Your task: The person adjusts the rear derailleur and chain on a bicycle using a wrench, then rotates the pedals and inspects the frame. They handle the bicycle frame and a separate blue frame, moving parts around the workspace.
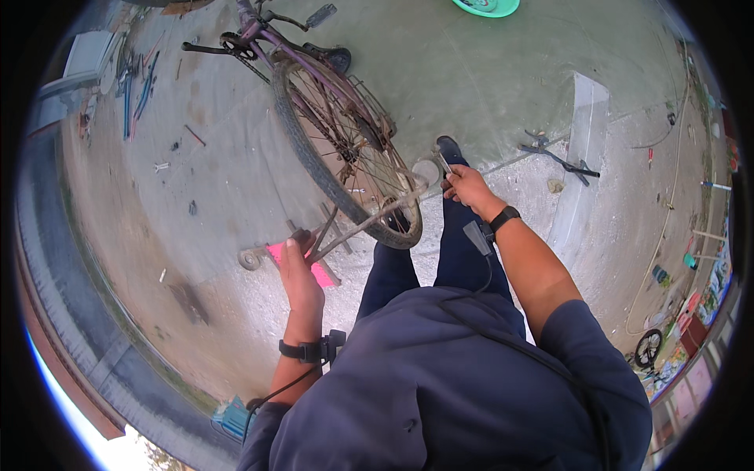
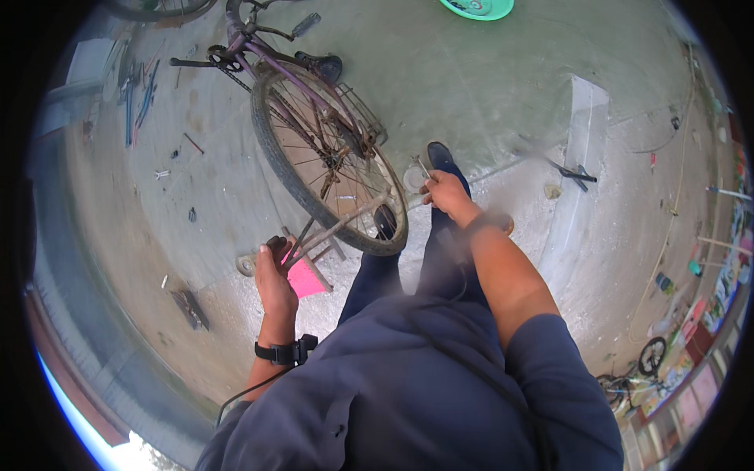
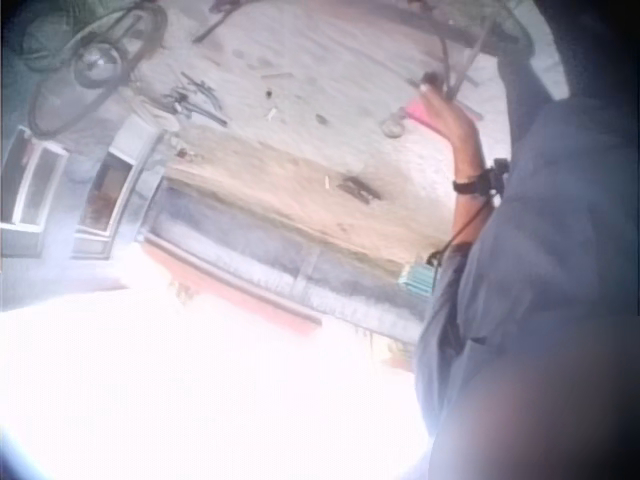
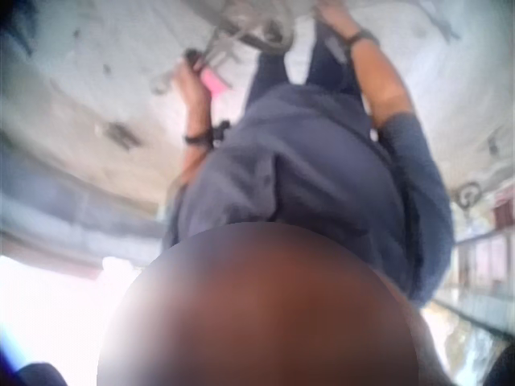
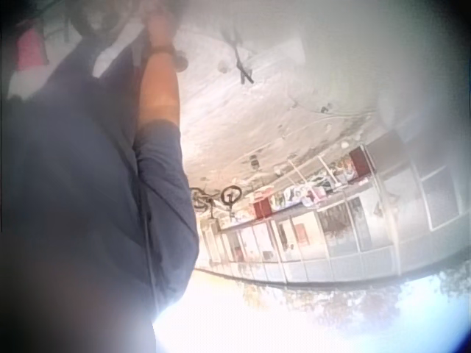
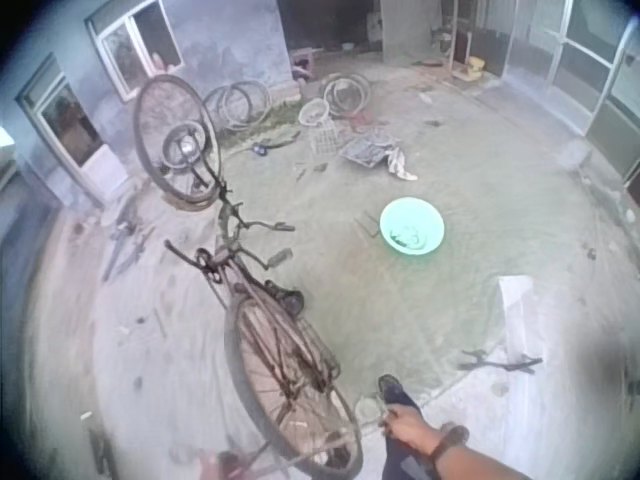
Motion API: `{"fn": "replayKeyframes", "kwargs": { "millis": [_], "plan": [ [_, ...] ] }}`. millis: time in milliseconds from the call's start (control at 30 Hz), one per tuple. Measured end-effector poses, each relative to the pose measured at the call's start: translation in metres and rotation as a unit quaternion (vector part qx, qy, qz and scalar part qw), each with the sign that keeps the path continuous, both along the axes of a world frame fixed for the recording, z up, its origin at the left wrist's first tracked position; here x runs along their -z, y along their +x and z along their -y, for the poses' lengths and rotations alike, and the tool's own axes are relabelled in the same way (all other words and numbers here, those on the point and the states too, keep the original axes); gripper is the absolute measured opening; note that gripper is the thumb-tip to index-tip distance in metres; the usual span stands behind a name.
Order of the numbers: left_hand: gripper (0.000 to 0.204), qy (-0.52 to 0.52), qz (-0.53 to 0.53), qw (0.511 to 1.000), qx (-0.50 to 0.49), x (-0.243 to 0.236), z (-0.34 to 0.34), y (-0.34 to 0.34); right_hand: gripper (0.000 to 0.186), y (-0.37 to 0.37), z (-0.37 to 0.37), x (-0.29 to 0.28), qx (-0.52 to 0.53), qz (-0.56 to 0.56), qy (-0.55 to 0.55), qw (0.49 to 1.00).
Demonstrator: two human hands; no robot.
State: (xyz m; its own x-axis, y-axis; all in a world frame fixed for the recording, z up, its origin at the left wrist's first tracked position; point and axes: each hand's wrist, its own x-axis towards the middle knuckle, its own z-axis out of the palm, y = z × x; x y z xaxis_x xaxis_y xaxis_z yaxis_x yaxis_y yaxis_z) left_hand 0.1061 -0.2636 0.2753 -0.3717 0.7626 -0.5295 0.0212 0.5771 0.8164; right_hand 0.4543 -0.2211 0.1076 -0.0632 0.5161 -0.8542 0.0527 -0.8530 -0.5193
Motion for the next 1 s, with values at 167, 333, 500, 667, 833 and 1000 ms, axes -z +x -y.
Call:
{"fn": "replayKeyframes", "kwargs": {
  "millis": [167,333,500,667,833,1000],
  "plan": [
    [0.045,-0.067,-0.101,0.991,-0.063,-0.005,-0.003,0.034,0.037,0.023,-0.070,0.040,-0.171,0.055,0.066,0.981],
    [0.038,-0.095,-0.156,0.969,-0.164,0.004,-0.017,0.049,0.042,0.031,-0.134,0.063,-0.323,0.153,0.193,0.914],
    [0.032,-0.081,-0.196,0.954,-0.212,0.013,-0.015,0.055,0.038,0.017,-0.176,0.063,-0.409,0.162,0.282,0.852],
    [0.030,-0.073,-0.218,0.948,-0.220,0.017,-0.013,0.058,0.031,-0.006,-0.204,0.054,-0.431,0.129,0.273,0.850],
    [0.027,-0.041,-0.228,0.950,-0.209,0.015,-0.010,0.062,0.024,-0.027,-0.225,0.049,-0.416,0.114,0.309,0.848],
    [0.025,-0.023,-0.233,0.954,-0.188,0.014,-0.008,0.064,0.025,-0.049,-0.235,0.047,-0.463,0.118,0.287,0.831]
  ]
}}
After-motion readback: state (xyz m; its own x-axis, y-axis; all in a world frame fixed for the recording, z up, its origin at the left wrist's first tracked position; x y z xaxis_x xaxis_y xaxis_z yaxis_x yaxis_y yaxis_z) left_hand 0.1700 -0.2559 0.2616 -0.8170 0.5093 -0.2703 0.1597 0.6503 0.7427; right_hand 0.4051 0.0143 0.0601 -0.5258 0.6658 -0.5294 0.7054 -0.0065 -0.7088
